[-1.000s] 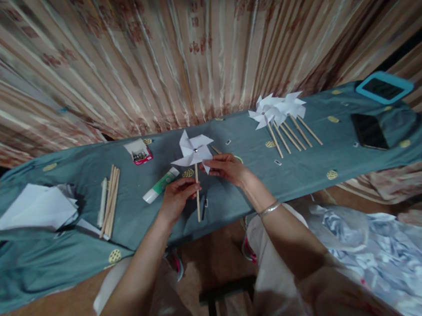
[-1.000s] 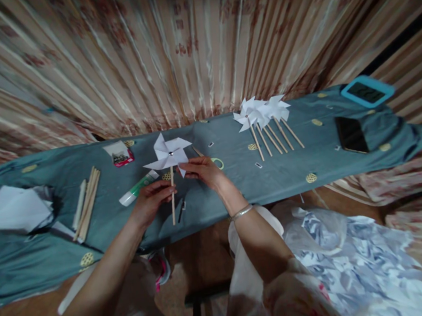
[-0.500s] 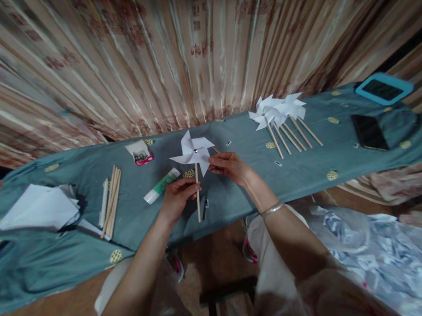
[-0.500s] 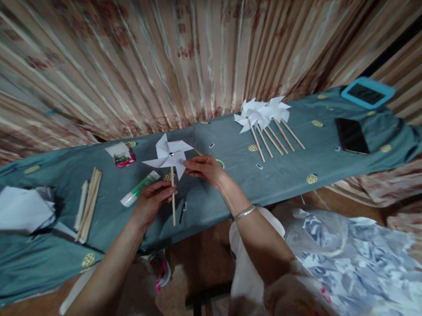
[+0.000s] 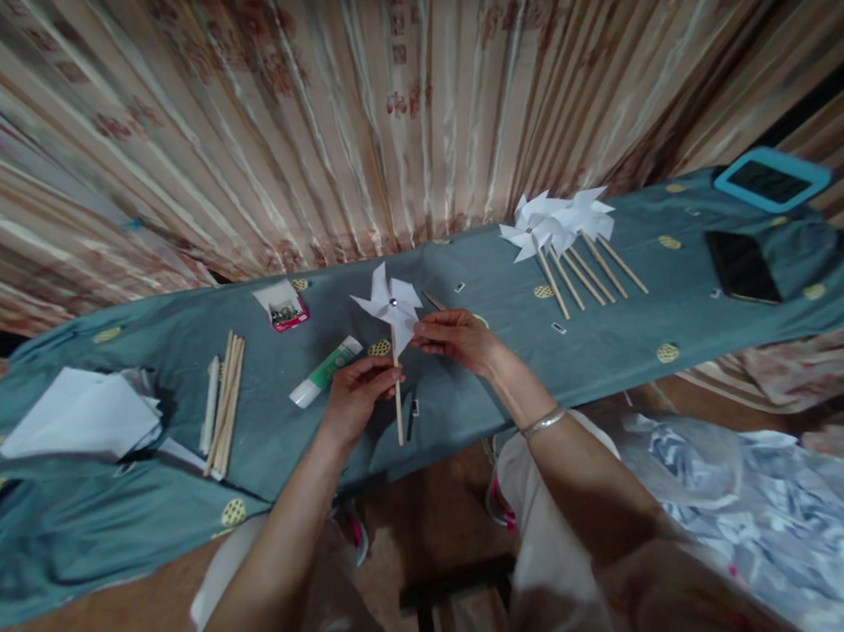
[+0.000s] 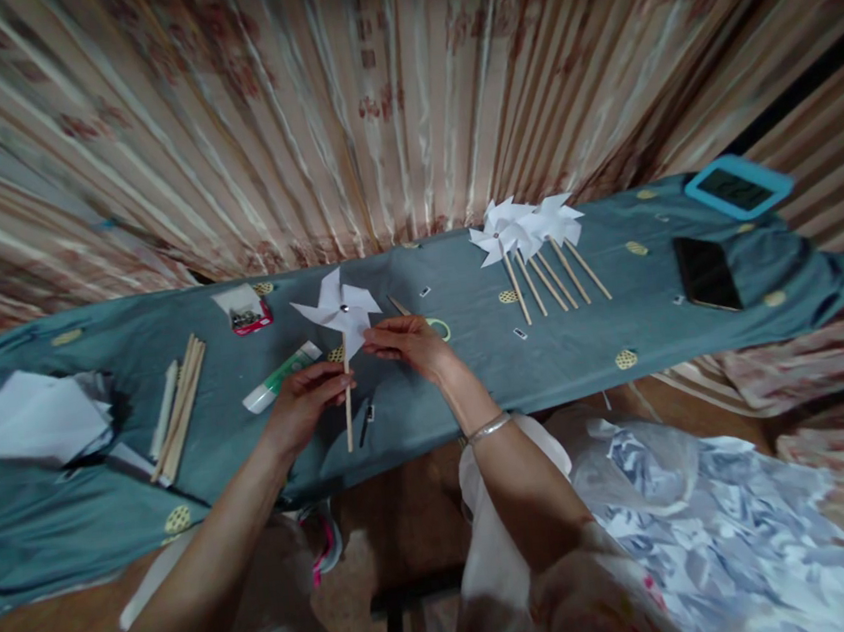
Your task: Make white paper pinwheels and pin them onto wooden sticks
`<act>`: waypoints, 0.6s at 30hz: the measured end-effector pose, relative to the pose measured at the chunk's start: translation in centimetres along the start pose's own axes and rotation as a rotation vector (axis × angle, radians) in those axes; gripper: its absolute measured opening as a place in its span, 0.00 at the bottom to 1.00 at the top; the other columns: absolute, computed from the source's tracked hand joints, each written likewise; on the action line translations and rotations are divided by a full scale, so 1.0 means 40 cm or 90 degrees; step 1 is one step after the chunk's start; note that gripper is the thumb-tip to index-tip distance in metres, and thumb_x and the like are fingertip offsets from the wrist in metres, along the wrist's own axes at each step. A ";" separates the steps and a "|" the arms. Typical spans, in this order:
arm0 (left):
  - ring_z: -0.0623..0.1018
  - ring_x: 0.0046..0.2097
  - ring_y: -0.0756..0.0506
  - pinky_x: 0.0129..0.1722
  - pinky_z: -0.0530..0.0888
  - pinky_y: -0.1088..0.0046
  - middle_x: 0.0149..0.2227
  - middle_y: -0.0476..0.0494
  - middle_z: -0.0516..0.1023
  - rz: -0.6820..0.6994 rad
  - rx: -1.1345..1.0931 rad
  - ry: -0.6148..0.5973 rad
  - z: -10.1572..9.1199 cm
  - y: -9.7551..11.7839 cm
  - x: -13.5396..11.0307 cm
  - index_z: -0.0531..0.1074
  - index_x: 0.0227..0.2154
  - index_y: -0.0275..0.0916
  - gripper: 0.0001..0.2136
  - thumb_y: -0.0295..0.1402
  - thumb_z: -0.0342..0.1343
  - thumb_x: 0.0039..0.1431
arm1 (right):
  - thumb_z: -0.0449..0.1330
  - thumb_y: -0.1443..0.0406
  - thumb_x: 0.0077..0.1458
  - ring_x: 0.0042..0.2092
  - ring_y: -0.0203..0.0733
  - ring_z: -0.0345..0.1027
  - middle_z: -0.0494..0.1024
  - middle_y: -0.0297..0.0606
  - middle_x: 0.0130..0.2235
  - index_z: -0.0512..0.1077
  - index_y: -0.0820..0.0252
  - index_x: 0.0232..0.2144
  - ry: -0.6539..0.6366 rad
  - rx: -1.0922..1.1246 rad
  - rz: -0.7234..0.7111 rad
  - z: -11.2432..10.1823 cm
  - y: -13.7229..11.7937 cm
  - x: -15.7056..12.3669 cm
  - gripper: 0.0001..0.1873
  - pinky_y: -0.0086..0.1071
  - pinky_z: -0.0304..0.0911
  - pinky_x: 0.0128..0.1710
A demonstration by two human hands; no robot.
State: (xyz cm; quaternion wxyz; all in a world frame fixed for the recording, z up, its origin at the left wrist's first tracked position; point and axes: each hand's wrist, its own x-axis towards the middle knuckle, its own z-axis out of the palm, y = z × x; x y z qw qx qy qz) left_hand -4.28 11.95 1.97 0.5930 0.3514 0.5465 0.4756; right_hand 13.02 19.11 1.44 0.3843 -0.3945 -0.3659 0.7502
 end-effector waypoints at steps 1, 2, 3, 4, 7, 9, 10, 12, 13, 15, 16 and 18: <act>0.70 0.24 0.52 0.27 0.67 0.74 0.23 0.47 0.78 0.001 0.003 0.002 0.000 0.000 0.000 0.77 0.24 0.35 0.19 0.42 0.74 0.30 | 0.78 0.54 0.24 0.28 0.30 0.74 0.81 0.34 0.24 0.79 0.61 0.22 -0.001 0.001 0.001 0.001 -0.001 -0.001 0.22 0.22 0.69 0.30; 0.70 0.24 0.52 0.27 0.67 0.74 0.23 0.47 0.78 0.001 0.006 0.004 0.000 0.001 0.000 0.77 0.24 0.35 0.19 0.42 0.74 0.29 | 0.78 0.54 0.23 0.28 0.30 0.74 0.81 0.34 0.24 0.79 0.61 0.22 -0.001 0.004 0.001 0.001 -0.001 -0.001 0.23 0.22 0.69 0.30; 0.70 0.24 0.52 0.27 0.67 0.74 0.23 0.47 0.78 0.000 0.008 0.005 0.000 0.002 0.000 0.77 0.23 0.35 0.20 0.42 0.74 0.29 | 0.78 0.54 0.22 0.28 0.30 0.74 0.81 0.33 0.24 0.79 0.61 0.22 -0.001 0.006 0.001 0.002 -0.002 -0.002 0.23 0.22 0.69 0.30; 0.70 0.24 0.52 0.26 0.67 0.74 0.23 0.47 0.78 0.000 0.008 0.007 0.000 0.003 0.000 0.77 0.23 0.35 0.20 0.42 0.74 0.28 | 0.78 0.54 0.22 0.28 0.30 0.74 0.81 0.33 0.24 0.79 0.61 0.22 -0.001 0.009 0.001 0.003 -0.002 -0.002 0.23 0.22 0.69 0.30; 0.70 0.24 0.53 0.26 0.67 0.75 0.23 0.47 0.78 -0.004 0.004 0.005 0.001 0.005 -0.001 0.77 0.23 0.35 0.20 0.42 0.74 0.28 | 0.78 0.53 0.21 0.28 0.30 0.74 0.81 0.33 0.24 0.79 0.61 0.22 0.003 0.007 0.004 0.007 -0.003 -0.005 0.24 0.22 0.69 0.31; 0.70 0.24 0.52 0.26 0.67 0.75 0.23 0.46 0.78 -0.004 0.001 0.003 0.001 0.005 -0.002 0.77 0.23 0.35 0.19 0.42 0.74 0.29 | 0.78 0.52 0.22 0.28 0.30 0.74 0.81 0.34 0.24 0.79 0.61 0.22 -0.002 -0.009 0.009 0.007 -0.005 -0.008 0.24 0.22 0.68 0.31; 0.70 0.24 0.52 0.26 0.67 0.75 0.23 0.46 0.78 -0.004 -0.001 0.002 0.001 0.004 -0.001 0.77 0.23 0.35 0.19 0.42 0.74 0.29 | 0.78 0.51 0.22 0.28 0.30 0.73 0.80 0.34 0.24 0.79 0.61 0.21 -0.003 -0.021 0.012 0.004 -0.008 -0.010 0.24 0.22 0.68 0.30; 0.71 0.25 0.52 0.26 0.67 0.75 0.23 0.46 0.78 -0.004 -0.007 -0.001 -0.001 0.001 0.000 0.77 0.23 0.35 0.19 0.42 0.74 0.29 | 0.76 0.48 0.25 0.27 0.30 0.72 0.80 0.35 0.24 0.78 0.61 0.19 0.002 -0.054 0.016 -0.005 -0.015 -0.014 0.25 0.22 0.66 0.29; 0.72 0.25 0.52 0.27 0.67 0.75 0.23 0.46 0.78 -0.007 -0.010 -0.001 -0.002 0.000 0.000 0.77 0.23 0.35 0.18 0.42 0.74 0.30 | 0.75 0.45 0.27 0.27 0.30 0.72 0.80 0.35 0.25 0.77 0.62 0.18 0.010 -0.068 0.017 -0.011 -0.020 -0.015 0.26 0.22 0.65 0.28; 0.73 0.25 0.51 0.27 0.68 0.75 0.24 0.45 0.79 -0.014 -0.018 -0.001 -0.005 -0.002 0.000 0.78 0.24 0.36 0.18 0.41 0.74 0.30 | 0.72 0.42 0.32 0.27 0.30 0.71 0.81 0.37 0.26 0.75 0.62 0.16 0.038 -0.090 0.015 -0.027 -0.031 -0.016 0.28 0.22 0.63 0.27; 0.73 0.26 0.51 0.27 0.68 0.75 0.24 0.45 0.79 -0.019 -0.023 0.000 -0.006 -0.001 0.000 0.78 0.24 0.36 0.18 0.41 0.74 0.30 | 0.71 0.42 0.35 0.26 0.30 0.70 0.81 0.38 0.26 0.75 0.62 0.16 0.061 -0.098 0.012 -0.035 -0.036 -0.015 0.28 0.23 0.63 0.26; 0.73 0.26 0.51 0.27 0.68 0.76 0.24 0.45 0.79 -0.026 -0.028 -0.003 -0.006 0.001 -0.003 0.78 0.25 0.35 0.18 0.40 0.74 0.29 | 0.71 0.44 0.39 0.27 0.31 0.69 0.81 0.38 0.27 0.76 0.61 0.18 0.117 -0.102 -0.013 -0.047 -0.044 -0.011 0.25 0.24 0.62 0.27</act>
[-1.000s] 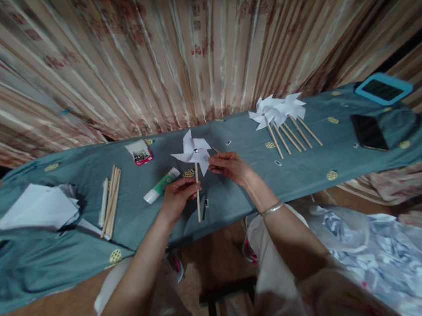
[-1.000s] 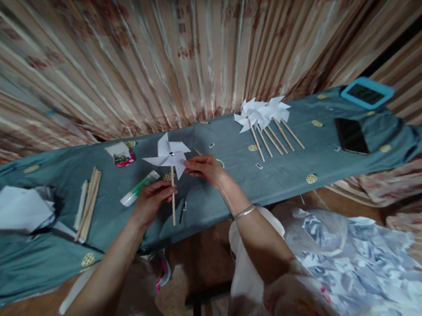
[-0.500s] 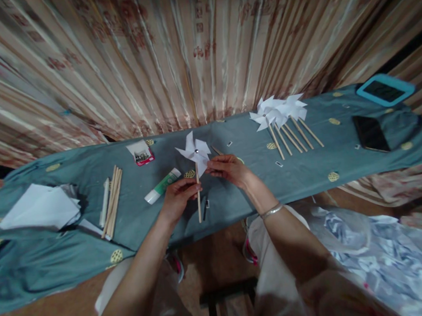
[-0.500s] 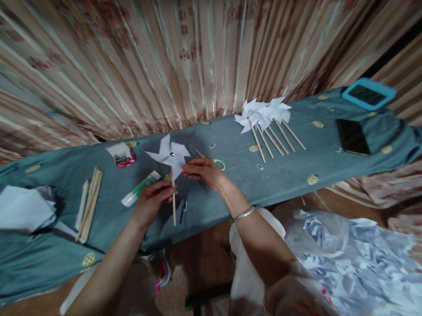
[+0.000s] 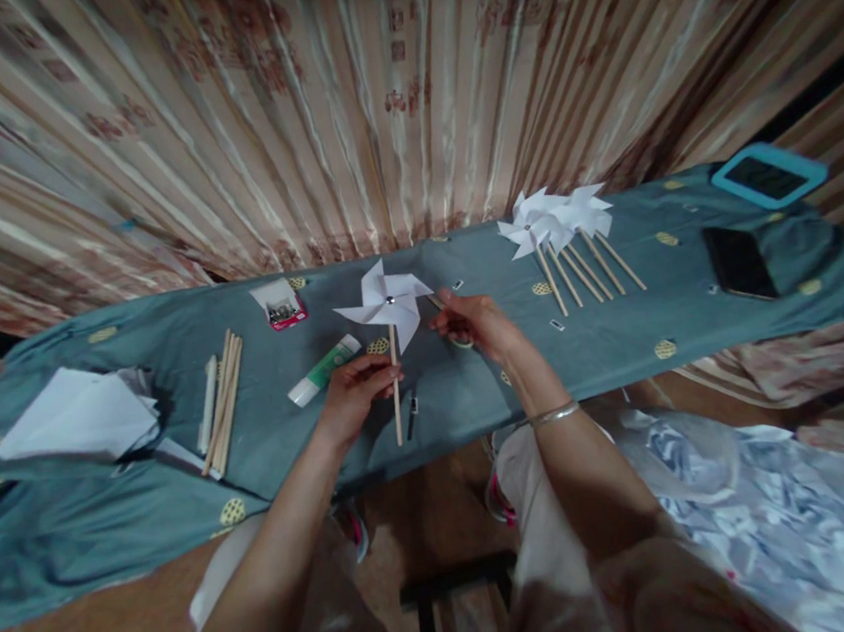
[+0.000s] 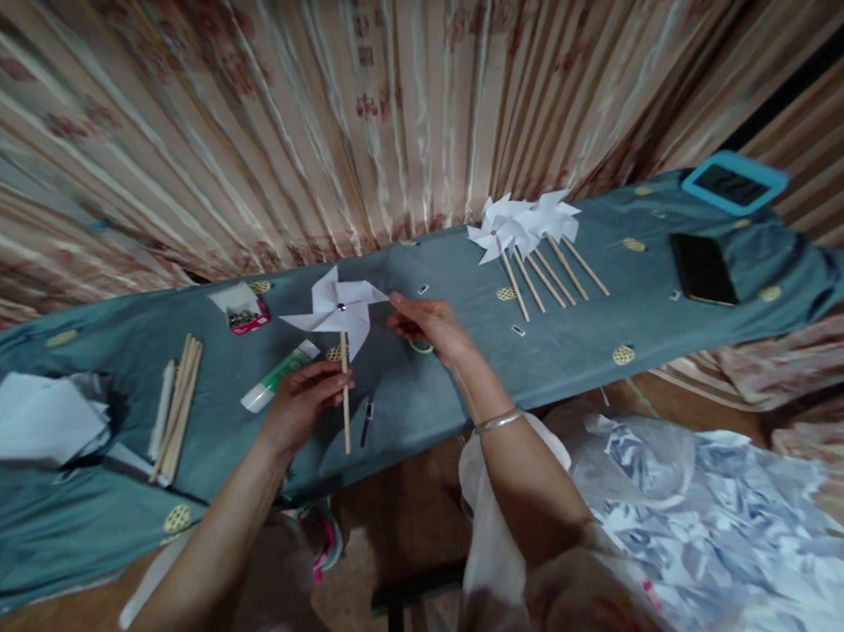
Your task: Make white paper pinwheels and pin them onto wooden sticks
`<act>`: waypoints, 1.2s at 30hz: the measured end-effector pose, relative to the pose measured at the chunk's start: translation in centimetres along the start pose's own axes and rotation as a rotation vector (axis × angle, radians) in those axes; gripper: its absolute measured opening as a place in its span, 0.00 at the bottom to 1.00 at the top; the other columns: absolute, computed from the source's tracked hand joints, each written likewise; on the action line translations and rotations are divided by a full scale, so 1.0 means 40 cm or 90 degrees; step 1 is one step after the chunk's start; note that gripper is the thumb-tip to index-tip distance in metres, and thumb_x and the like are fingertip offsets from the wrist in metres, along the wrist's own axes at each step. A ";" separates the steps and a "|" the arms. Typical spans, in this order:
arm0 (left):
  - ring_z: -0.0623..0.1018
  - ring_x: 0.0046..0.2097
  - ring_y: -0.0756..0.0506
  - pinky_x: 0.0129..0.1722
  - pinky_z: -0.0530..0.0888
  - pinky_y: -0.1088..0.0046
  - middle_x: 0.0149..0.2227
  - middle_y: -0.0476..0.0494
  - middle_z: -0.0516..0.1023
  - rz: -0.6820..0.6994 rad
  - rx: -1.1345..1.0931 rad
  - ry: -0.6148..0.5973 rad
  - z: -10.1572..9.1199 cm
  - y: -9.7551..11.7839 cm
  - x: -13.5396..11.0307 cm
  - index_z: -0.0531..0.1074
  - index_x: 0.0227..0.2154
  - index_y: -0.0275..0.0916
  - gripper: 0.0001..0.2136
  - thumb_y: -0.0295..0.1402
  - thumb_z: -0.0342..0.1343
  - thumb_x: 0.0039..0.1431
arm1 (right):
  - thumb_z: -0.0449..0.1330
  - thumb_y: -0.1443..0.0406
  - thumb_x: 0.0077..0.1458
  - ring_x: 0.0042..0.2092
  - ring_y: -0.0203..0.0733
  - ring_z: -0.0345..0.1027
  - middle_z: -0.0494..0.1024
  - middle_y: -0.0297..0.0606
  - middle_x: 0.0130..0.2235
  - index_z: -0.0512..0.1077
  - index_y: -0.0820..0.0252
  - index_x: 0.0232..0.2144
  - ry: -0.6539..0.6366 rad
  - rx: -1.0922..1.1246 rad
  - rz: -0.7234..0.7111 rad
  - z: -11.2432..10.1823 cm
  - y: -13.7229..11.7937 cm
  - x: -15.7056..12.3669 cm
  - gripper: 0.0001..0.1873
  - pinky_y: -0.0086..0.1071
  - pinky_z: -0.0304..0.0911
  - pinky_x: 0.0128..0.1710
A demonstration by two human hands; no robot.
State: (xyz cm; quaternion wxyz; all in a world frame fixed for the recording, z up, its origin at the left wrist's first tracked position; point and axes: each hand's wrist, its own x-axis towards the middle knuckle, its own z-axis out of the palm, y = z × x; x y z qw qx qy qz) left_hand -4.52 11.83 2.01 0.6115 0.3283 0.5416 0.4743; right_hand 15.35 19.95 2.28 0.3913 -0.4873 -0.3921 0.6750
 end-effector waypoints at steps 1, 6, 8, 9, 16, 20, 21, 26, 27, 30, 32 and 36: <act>0.73 0.25 0.51 0.27 0.67 0.76 0.24 0.45 0.79 -0.003 0.001 -0.005 0.001 0.001 -0.002 0.78 0.25 0.35 0.18 0.40 0.74 0.30 | 0.71 0.46 0.40 0.28 0.32 0.70 0.81 0.37 0.27 0.76 0.60 0.20 0.030 0.007 -0.015 -0.004 -0.003 0.004 0.23 0.25 0.62 0.28; 0.69 0.23 0.53 0.25 0.65 0.75 0.22 0.45 0.78 -0.019 0.036 -0.052 0.015 0.003 -0.017 0.79 0.23 0.35 0.16 0.39 0.73 0.32 | 0.69 0.51 0.46 0.33 0.35 0.73 0.82 0.36 0.36 0.77 0.57 0.28 0.042 0.095 -0.040 -0.006 -0.014 0.016 0.16 0.27 0.67 0.33; 0.68 0.23 0.53 0.25 0.64 0.76 0.22 0.45 0.78 -0.036 0.042 -0.072 0.023 -0.002 -0.024 0.79 0.23 0.35 0.16 0.40 0.73 0.32 | 0.67 0.51 0.49 0.33 0.36 0.72 0.82 0.37 0.37 0.78 0.57 0.31 -0.004 0.103 -0.022 -0.004 -0.016 0.016 0.16 0.28 0.68 0.32; 0.68 0.23 0.53 0.25 0.64 0.76 0.22 0.45 0.78 -0.046 0.042 -0.083 0.027 -0.005 -0.027 0.79 0.23 0.35 0.16 0.40 0.73 0.32 | 0.67 0.52 0.49 0.32 0.36 0.72 0.82 0.37 0.36 0.78 0.57 0.31 -0.026 0.101 -0.014 -0.003 -0.016 0.016 0.15 0.28 0.68 0.32; 0.66 0.21 0.53 0.24 0.62 0.75 0.21 0.44 0.77 -0.060 0.078 -0.135 0.043 -0.014 -0.040 0.79 0.22 0.36 0.13 0.40 0.70 0.33 | 0.71 0.56 0.42 0.27 0.34 0.68 0.78 0.34 0.27 0.77 0.60 0.27 -0.057 0.121 -0.004 -0.001 -0.007 0.020 0.14 0.27 0.64 0.25; 0.66 0.21 0.54 0.24 0.62 0.76 0.21 0.45 0.77 -0.062 0.075 -0.130 0.045 -0.009 -0.040 0.78 0.21 0.36 0.13 0.40 0.70 0.33 | 0.72 0.63 0.39 0.27 0.33 0.68 0.79 0.34 0.28 0.78 0.61 0.28 -0.040 0.132 -0.001 0.002 -0.010 0.017 0.11 0.26 0.64 0.24; 0.65 0.21 0.54 0.24 0.62 0.76 0.21 0.45 0.77 -0.062 0.071 -0.128 0.045 -0.009 -0.039 0.78 0.21 0.36 0.14 0.40 0.70 0.33 | 0.71 0.64 0.38 0.27 0.33 0.68 0.79 0.34 0.28 0.78 0.60 0.28 -0.033 0.135 0.002 0.003 -0.012 0.015 0.11 0.26 0.65 0.24; 0.66 0.22 0.53 0.24 0.62 0.76 0.21 0.45 0.77 -0.051 0.063 -0.127 0.042 -0.012 -0.032 0.78 0.22 0.35 0.15 0.41 0.71 0.33 | 0.71 0.65 0.37 0.28 0.34 0.69 0.79 0.33 0.28 0.78 0.60 0.28 -0.018 0.145 0.011 0.007 -0.014 0.013 0.11 0.27 0.67 0.26; 0.66 0.22 0.53 0.25 0.62 0.76 0.22 0.45 0.77 -0.048 0.063 -0.125 0.041 -0.012 -0.032 0.78 0.22 0.35 0.15 0.41 0.71 0.34 | 0.72 0.65 0.37 0.27 0.34 0.68 0.79 0.33 0.27 0.78 0.60 0.28 -0.018 0.147 0.011 0.007 -0.013 0.014 0.11 0.27 0.67 0.26; 0.66 0.22 0.53 0.25 0.62 0.76 0.22 0.45 0.77 -0.045 0.063 -0.122 0.040 -0.011 -0.032 0.79 0.22 0.35 0.15 0.41 0.71 0.34 | 0.73 0.64 0.36 0.25 0.33 0.68 0.78 0.32 0.25 0.78 0.59 0.27 -0.029 0.148 -0.003 0.006 -0.007 0.020 0.12 0.26 0.65 0.23; 0.66 0.22 0.53 0.25 0.63 0.76 0.22 0.45 0.77 -0.044 0.063 -0.122 0.040 -0.008 -0.034 0.78 0.22 0.35 0.15 0.42 0.71 0.33 | 0.73 0.62 0.36 0.24 0.33 0.68 0.78 0.32 0.25 0.77 0.59 0.27 -0.044 0.143 -0.022 0.006 -0.002 0.024 0.13 0.25 0.64 0.22; 0.66 0.22 0.53 0.25 0.63 0.76 0.21 0.45 0.77 -0.038 0.058 -0.111 0.041 -0.006 -0.034 0.78 0.21 0.35 0.16 0.42 0.72 0.33 | 0.75 0.60 0.33 0.24 0.32 0.69 0.79 0.30 0.24 0.77 0.58 0.26 -0.053 0.145 -0.043 0.009 0.004 0.029 0.15 0.25 0.66 0.24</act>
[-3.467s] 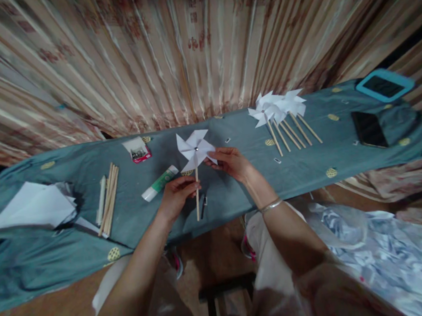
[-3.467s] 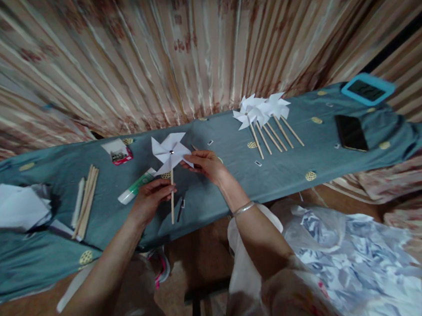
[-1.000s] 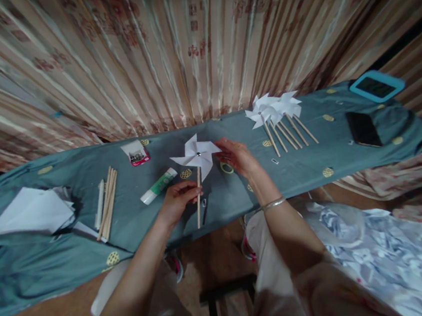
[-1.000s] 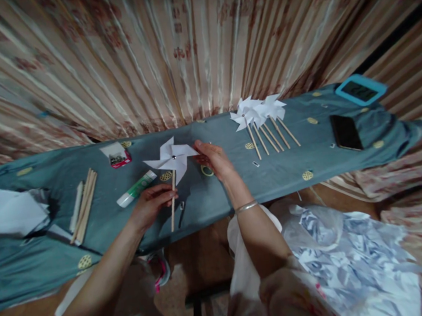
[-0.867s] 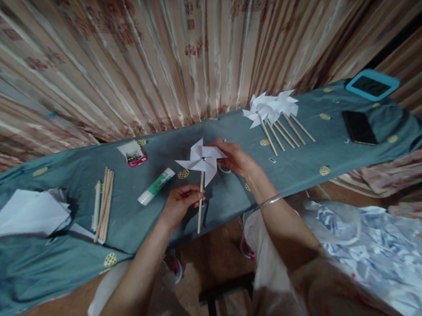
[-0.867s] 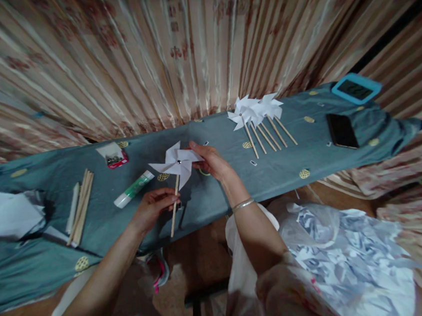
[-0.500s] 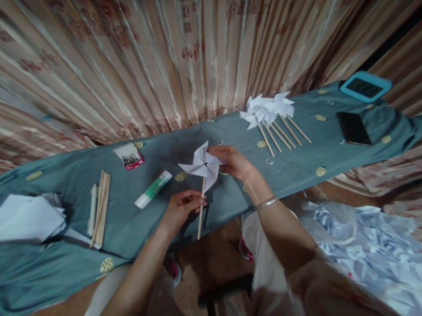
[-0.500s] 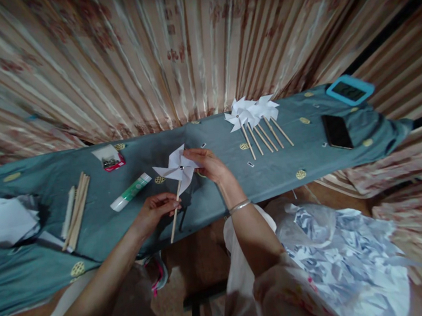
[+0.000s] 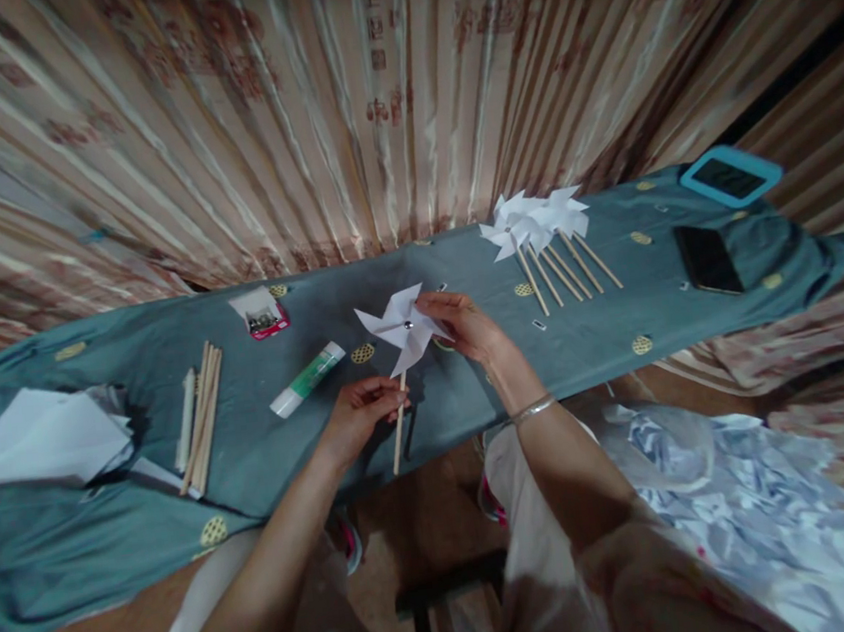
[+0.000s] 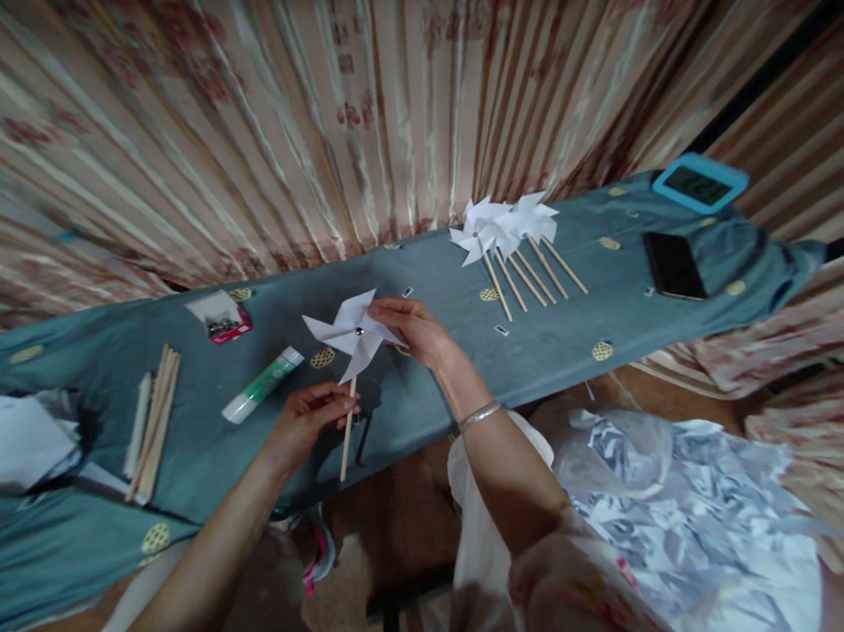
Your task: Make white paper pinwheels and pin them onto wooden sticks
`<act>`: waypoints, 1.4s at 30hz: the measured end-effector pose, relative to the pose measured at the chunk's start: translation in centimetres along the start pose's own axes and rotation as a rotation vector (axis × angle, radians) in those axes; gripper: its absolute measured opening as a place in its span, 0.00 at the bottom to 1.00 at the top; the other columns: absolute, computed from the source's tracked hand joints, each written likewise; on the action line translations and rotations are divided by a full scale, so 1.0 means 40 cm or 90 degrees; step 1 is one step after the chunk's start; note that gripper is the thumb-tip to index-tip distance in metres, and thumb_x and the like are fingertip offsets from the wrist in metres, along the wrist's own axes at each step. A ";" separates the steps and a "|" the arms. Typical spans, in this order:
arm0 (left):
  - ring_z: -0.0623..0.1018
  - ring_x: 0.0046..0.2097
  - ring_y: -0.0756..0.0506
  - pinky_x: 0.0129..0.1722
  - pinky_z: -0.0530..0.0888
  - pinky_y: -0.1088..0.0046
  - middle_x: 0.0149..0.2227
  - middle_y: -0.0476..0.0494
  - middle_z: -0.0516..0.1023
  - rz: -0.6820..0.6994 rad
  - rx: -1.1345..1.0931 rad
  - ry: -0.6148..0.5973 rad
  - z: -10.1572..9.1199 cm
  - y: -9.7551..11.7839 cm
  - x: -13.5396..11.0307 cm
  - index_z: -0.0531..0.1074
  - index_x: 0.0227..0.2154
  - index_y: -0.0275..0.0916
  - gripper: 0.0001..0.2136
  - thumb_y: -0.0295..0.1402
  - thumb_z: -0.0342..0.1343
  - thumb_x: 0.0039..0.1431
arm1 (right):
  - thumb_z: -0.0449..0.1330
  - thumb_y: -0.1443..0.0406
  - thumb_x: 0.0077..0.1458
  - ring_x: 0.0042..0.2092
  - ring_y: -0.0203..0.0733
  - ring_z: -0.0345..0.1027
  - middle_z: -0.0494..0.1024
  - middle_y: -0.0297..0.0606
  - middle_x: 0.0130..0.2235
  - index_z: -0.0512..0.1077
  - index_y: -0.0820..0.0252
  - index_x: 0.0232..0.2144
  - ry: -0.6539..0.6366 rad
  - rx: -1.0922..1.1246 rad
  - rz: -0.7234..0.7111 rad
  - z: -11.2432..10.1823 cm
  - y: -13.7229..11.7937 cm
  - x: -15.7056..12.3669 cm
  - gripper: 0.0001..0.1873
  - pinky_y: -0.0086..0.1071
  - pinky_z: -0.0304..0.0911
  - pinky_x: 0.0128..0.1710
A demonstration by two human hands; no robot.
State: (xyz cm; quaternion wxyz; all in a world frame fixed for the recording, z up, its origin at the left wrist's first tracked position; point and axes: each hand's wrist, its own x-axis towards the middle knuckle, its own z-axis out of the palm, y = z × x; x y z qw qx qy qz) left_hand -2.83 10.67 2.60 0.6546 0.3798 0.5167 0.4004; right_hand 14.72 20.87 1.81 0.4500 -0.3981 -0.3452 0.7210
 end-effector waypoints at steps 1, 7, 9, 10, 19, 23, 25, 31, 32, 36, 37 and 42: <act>0.66 0.22 0.53 0.25 0.63 0.76 0.22 0.44 0.77 0.001 0.000 0.003 -0.001 0.000 0.001 0.78 0.21 0.35 0.16 0.42 0.72 0.33 | 0.75 0.60 0.32 0.25 0.32 0.70 0.79 0.30 0.24 0.77 0.58 0.25 0.004 0.006 -0.003 0.002 0.001 0.000 0.16 0.25 0.66 0.26; 0.67 0.22 0.53 0.24 0.63 0.75 0.21 0.44 0.77 -0.002 -0.007 0.010 -0.006 -0.003 0.004 0.78 0.22 0.35 0.17 0.42 0.72 0.32 | 0.77 0.61 0.26 0.28 0.35 0.71 0.81 0.31 0.26 0.78 0.57 0.24 0.020 0.028 -0.009 0.009 0.001 -0.002 0.18 0.28 0.68 0.32; 0.67 0.22 0.53 0.24 0.63 0.76 0.21 0.44 0.76 -0.001 -0.008 0.010 -0.008 -0.005 0.006 0.78 0.22 0.35 0.17 0.42 0.72 0.33 | 0.77 0.62 0.26 0.28 0.34 0.71 0.81 0.30 0.25 0.78 0.57 0.24 0.015 0.030 -0.005 0.010 0.000 -0.004 0.18 0.28 0.67 0.32; 0.67 0.22 0.53 0.24 0.63 0.76 0.21 0.44 0.76 0.001 -0.009 0.010 -0.009 -0.006 0.006 0.78 0.22 0.34 0.17 0.42 0.72 0.33 | 0.77 0.62 0.25 0.28 0.34 0.71 0.80 0.30 0.25 0.78 0.57 0.23 0.015 0.034 -0.006 0.010 -0.001 -0.004 0.17 0.28 0.67 0.31; 0.68 0.23 0.52 0.25 0.65 0.74 0.22 0.44 0.77 0.012 -0.010 0.043 -0.011 -0.010 0.011 0.78 0.23 0.35 0.17 0.41 0.72 0.32 | 0.77 0.63 0.32 0.26 0.32 0.69 0.79 0.30 0.23 0.75 0.59 0.21 -0.008 -0.009 0.012 0.010 -0.006 -0.012 0.15 0.27 0.64 0.29; 0.68 0.23 0.52 0.25 0.65 0.74 0.23 0.44 0.77 0.014 -0.001 0.047 -0.013 -0.009 0.011 0.78 0.24 0.35 0.16 0.41 0.72 0.33 | 0.77 0.64 0.32 0.26 0.33 0.70 0.79 0.31 0.24 0.76 0.60 0.21 0.007 -0.006 0.025 0.008 -0.002 -0.008 0.14 0.26 0.66 0.29; 0.68 0.23 0.52 0.24 0.65 0.74 0.22 0.45 0.77 0.015 -0.004 0.051 -0.013 -0.008 0.012 0.78 0.23 0.35 0.16 0.41 0.72 0.33 | 0.76 0.65 0.31 0.27 0.33 0.71 0.81 0.32 0.26 0.77 0.59 0.22 0.010 0.003 0.028 0.009 0.000 -0.008 0.13 0.26 0.67 0.29; 0.68 0.22 0.53 0.24 0.65 0.75 0.22 0.45 0.77 0.013 -0.019 0.069 -0.014 -0.007 0.015 0.77 0.23 0.35 0.18 0.42 0.73 0.31 | 0.75 0.66 0.32 0.27 0.32 0.71 0.82 0.31 0.27 0.78 0.59 0.25 -0.022 0.016 0.030 0.014 0.003 -0.010 0.13 0.25 0.68 0.29; 0.69 0.22 0.53 0.24 0.66 0.75 0.22 0.45 0.78 0.012 -0.022 0.072 -0.015 -0.007 0.015 0.77 0.23 0.35 0.18 0.42 0.74 0.30 | 0.75 0.66 0.32 0.27 0.32 0.71 0.81 0.31 0.26 0.78 0.59 0.25 -0.021 0.014 0.033 0.015 0.003 -0.010 0.13 0.25 0.68 0.29; 0.70 0.23 0.52 0.25 0.66 0.75 0.22 0.45 0.79 0.014 -0.025 0.081 -0.017 -0.009 0.015 0.78 0.23 0.36 0.18 0.42 0.74 0.30 | 0.75 0.66 0.32 0.26 0.30 0.69 0.79 0.28 0.24 0.79 0.59 0.26 -0.024 0.011 0.052 0.018 0.008 -0.011 0.14 0.25 0.69 0.30; 0.70 0.24 0.52 0.25 0.66 0.75 0.23 0.45 0.79 0.013 -0.025 0.081 -0.018 -0.008 0.015 0.78 0.23 0.35 0.18 0.42 0.74 0.30 | 0.76 0.66 0.31 0.26 0.30 0.69 0.79 0.28 0.24 0.79 0.59 0.27 -0.027 0.010 0.055 0.019 0.009 -0.012 0.15 0.24 0.69 0.30; 0.69 0.24 0.53 0.26 0.66 0.76 0.22 0.45 0.78 0.013 -0.030 0.080 -0.017 -0.006 0.014 0.78 0.23 0.35 0.18 0.41 0.74 0.30 | 0.76 0.66 0.31 0.25 0.29 0.69 0.80 0.28 0.25 0.79 0.60 0.27 -0.034 0.010 0.067 0.022 0.012 -0.014 0.16 0.23 0.68 0.28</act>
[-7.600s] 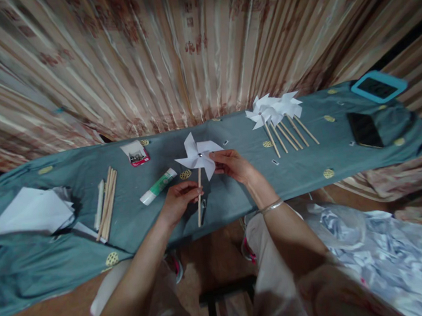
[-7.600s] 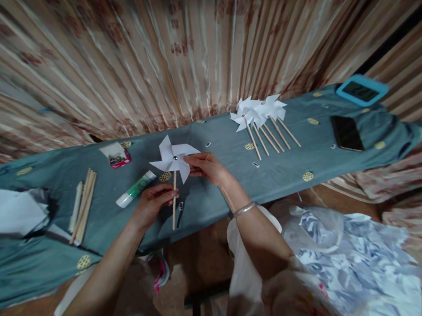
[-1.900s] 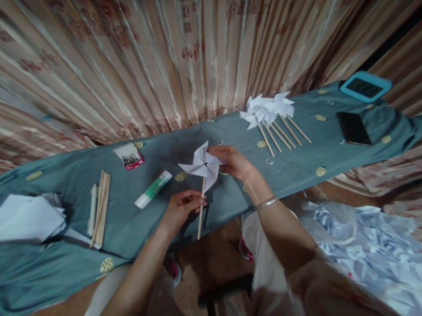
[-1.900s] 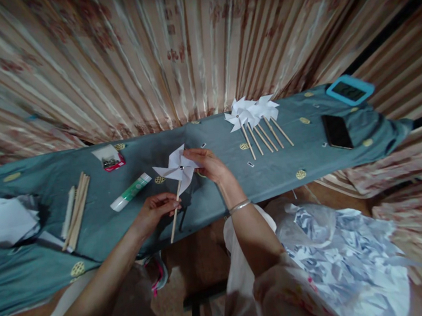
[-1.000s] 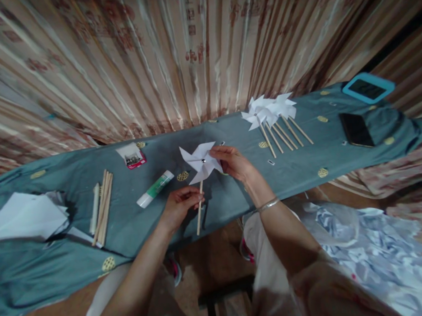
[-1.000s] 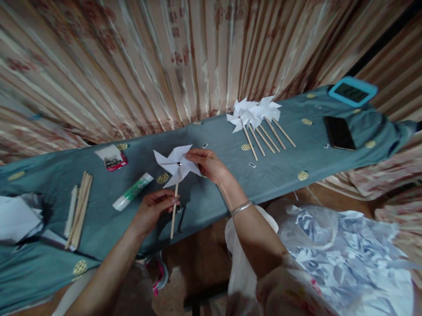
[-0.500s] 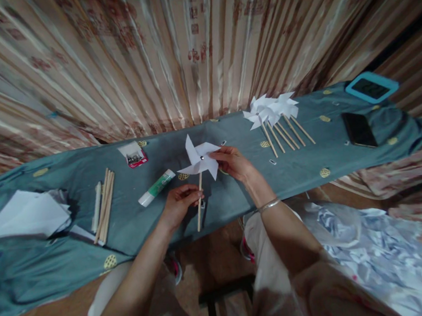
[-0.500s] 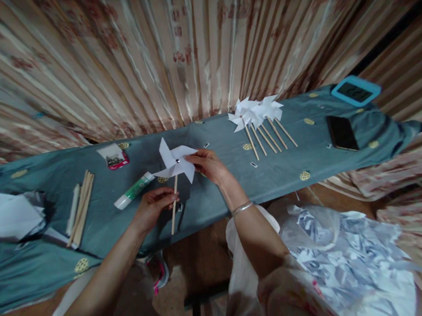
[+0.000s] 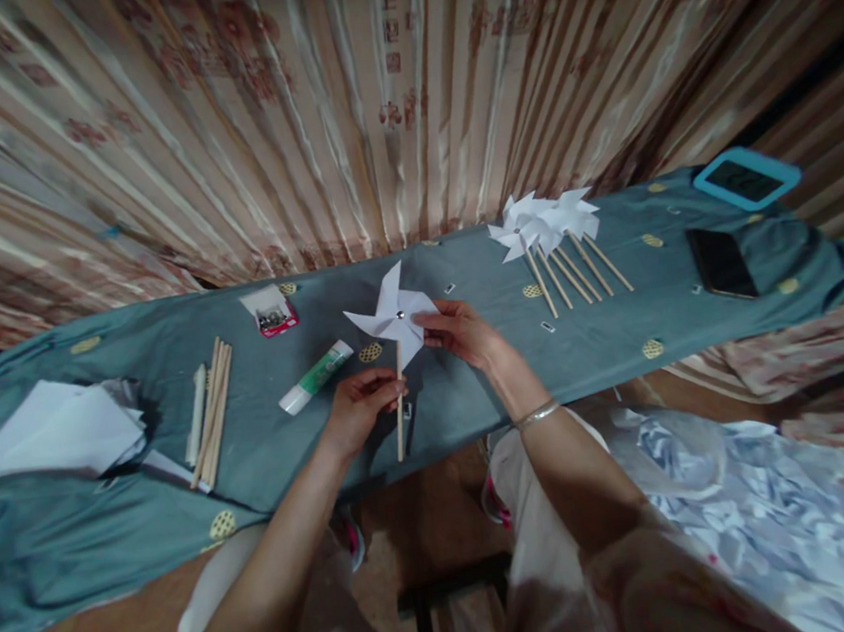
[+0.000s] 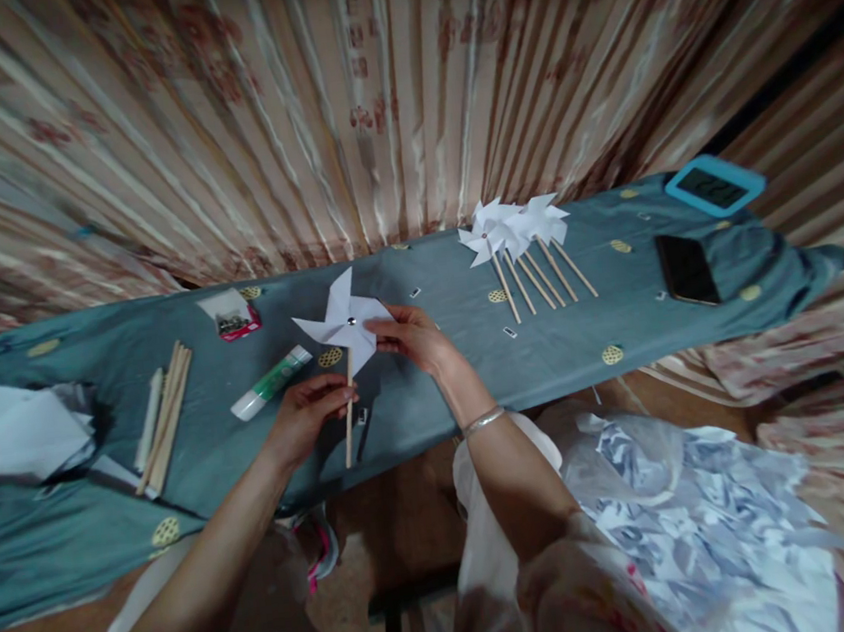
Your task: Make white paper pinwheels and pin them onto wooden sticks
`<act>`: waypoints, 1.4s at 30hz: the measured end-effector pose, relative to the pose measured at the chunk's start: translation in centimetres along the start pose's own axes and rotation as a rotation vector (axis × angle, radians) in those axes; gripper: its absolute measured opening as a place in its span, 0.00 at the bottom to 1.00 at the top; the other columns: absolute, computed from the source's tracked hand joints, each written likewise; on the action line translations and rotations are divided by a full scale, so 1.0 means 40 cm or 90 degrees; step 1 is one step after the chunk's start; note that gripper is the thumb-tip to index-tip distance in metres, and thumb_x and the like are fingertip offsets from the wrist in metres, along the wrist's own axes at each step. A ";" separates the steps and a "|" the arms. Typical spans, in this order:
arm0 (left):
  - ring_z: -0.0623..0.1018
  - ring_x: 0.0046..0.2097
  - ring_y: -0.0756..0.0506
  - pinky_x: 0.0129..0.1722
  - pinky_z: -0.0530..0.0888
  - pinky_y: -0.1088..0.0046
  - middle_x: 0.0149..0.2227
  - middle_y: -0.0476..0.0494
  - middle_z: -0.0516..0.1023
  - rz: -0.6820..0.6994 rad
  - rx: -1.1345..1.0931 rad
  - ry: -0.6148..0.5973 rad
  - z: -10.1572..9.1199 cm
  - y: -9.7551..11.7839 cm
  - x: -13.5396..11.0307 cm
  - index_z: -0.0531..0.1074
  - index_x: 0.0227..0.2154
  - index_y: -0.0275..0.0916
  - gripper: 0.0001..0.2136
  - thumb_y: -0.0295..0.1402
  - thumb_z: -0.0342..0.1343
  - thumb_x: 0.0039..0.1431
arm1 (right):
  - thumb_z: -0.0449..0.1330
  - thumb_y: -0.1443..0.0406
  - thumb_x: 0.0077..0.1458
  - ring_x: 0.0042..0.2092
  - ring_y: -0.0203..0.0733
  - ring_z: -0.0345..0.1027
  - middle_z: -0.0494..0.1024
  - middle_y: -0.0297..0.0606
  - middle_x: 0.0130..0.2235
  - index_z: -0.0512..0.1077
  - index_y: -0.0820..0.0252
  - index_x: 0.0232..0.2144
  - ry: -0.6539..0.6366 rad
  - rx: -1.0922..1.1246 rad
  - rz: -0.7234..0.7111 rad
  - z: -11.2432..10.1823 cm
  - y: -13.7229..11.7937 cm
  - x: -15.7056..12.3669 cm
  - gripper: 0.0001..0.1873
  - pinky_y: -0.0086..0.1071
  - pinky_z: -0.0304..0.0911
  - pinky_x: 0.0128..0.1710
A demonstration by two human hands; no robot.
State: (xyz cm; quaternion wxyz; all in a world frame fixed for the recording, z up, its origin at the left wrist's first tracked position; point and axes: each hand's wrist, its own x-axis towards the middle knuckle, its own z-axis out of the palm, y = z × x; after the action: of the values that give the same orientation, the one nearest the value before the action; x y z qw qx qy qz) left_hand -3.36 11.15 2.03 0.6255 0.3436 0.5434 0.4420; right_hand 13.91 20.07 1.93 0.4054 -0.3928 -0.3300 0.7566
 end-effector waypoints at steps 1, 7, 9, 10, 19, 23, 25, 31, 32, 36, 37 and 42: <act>0.69 0.24 0.53 0.26 0.66 0.75 0.22 0.45 0.78 0.001 0.001 0.001 0.000 0.000 0.000 0.78 0.23 0.35 0.18 0.41 0.74 0.30 | 0.76 0.66 0.31 0.25 0.29 0.69 0.80 0.29 0.25 0.79 0.60 0.27 0.000 0.001 0.002 0.000 0.000 0.000 0.16 0.23 0.68 0.28; 0.70 0.24 0.52 0.25 0.66 0.75 0.23 0.45 0.78 0.011 0.019 0.001 -0.002 0.001 0.002 0.77 0.23 0.35 0.18 0.42 0.73 0.31 | 0.75 0.67 0.34 0.23 0.28 0.70 0.79 0.29 0.23 0.78 0.62 0.27 0.009 -0.004 0.011 -0.005 -0.005 0.003 0.14 0.22 0.70 0.25; 0.69 0.23 0.52 0.25 0.66 0.75 0.22 0.45 0.78 0.011 0.016 0.000 -0.001 0.003 0.002 0.77 0.23 0.34 0.18 0.41 0.73 0.31 | 0.75 0.67 0.34 0.22 0.28 0.70 0.78 0.28 0.22 0.78 0.62 0.28 0.004 -0.002 0.014 -0.004 -0.007 0.002 0.14 0.21 0.70 0.24; 0.69 0.23 0.52 0.25 0.66 0.75 0.22 0.45 0.77 0.010 0.014 -0.001 0.000 0.004 0.002 0.77 0.23 0.34 0.17 0.41 0.73 0.31 | 0.76 0.67 0.34 0.21 0.28 0.70 0.78 0.28 0.22 0.78 0.62 0.28 0.002 0.000 0.016 -0.002 -0.008 0.001 0.15 0.21 0.71 0.23; 0.69 0.23 0.53 0.26 0.65 0.76 0.22 0.45 0.78 -0.004 -0.016 0.016 0.004 0.002 0.002 0.78 0.23 0.33 0.19 0.39 0.75 0.27 | 0.77 0.67 0.32 0.21 0.30 0.72 0.80 0.31 0.22 0.77 0.64 0.26 -0.005 0.004 0.039 0.011 -0.003 -0.006 0.17 0.20 0.71 0.22; 0.69 0.23 0.53 0.26 0.65 0.76 0.22 0.45 0.78 -0.005 -0.018 0.010 0.003 0.002 0.002 0.78 0.24 0.33 0.19 0.39 0.75 0.27 | 0.77 0.66 0.31 0.22 0.31 0.73 0.80 0.33 0.23 0.78 0.64 0.26 -0.008 0.001 0.043 0.011 -0.001 -0.006 0.17 0.20 0.71 0.22; 0.69 0.23 0.53 0.26 0.65 0.76 0.22 0.45 0.78 0.002 -0.014 0.004 0.002 0.002 0.003 0.78 0.24 0.33 0.18 0.39 0.74 0.29 | 0.77 0.66 0.31 0.22 0.31 0.73 0.80 0.33 0.22 0.78 0.63 0.26 -0.013 -0.004 0.044 0.012 0.000 -0.006 0.16 0.20 0.70 0.22; 0.69 0.23 0.53 0.26 0.65 0.75 0.22 0.45 0.78 0.006 0.005 0.001 0.004 0.005 0.003 0.78 0.23 0.34 0.16 0.38 0.73 0.31 | 0.76 0.64 0.33 0.25 0.32 0.75 0.80 0.34 0.23 0.78 0.62 0.25 -0.040 -0.036 0.041 0.017 0.005 -0.008 0.15 0.19 0.69 0.24; 0.69 0.23 0.53 0.26 0.65 0.75 0.22 0.45 0.78 0.008 0.007 0.000 0.004 0.005 0.003 0.78 0.23 0.34 0.15 0.38 0.72 0.31 | 0.77 0.64 0.33 0.25 0.32 0.75 0.80 0.34 0.23 0.78 0.62 0.25 -0.039 -0.038 0.040 0.018 0.007 -0.008 0.15 0.19 0.69 0.24; 0.69 0.23 0.53 0.25 0.65 0.75 0.22 0.45 0.78 0.016 0.017 -0.003 0.002 0.003 0.003 0.78 0.23 0.34 0.14 0.37 0.71 0.32 | 0.77 0.63 0.31 0.24 0.32 0.74 0.80 0.34 0.22 0.78 0.62 0.24 -0.039 -0.042 0.038 0.020 0.010 -0.007 0.16 0.20 0.69 0.24; 0.68 0.23 0.53 0.25 0.65 0.75 0.22 0.45 0.78 0.018 0.019 -0.004 0.001 0.002 0.003 0.78 0.23 0.34 0.14 0.37 0.71 0.33 | 0.77 0.63 0.31 0.24 0.31 0.74 0.80 0.34 0.22 0.78 0.62 0.23 -0.038 -0.043 0.038 0.020 0.011 -0.007 0.16 0.20 0.69 0.24; 0.69 0.23 0.52 0.26 0.66 0.75 0.22 0.45 0.78 0.023 0.016 -0.006 0.000 -0.003 0.003 0.78 0.23 0.35 0.14 0.38 0.71 0.33 | 0.77 0.61 0.31 0.24 0.30 0.72 0.79 0.32 0.22 0.78 0.63 0.23 -0.042 -0.055 0.034 0.021 0.014 -0.007 0.16 0.21 0.68 0.24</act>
State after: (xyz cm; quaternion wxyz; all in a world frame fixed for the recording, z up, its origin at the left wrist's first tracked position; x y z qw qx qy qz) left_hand -3.36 11.23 1.89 0.6159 0.3633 0.5396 0.4445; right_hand 13.07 19.40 1.96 0.3571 -0.3934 -0.3648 0.7646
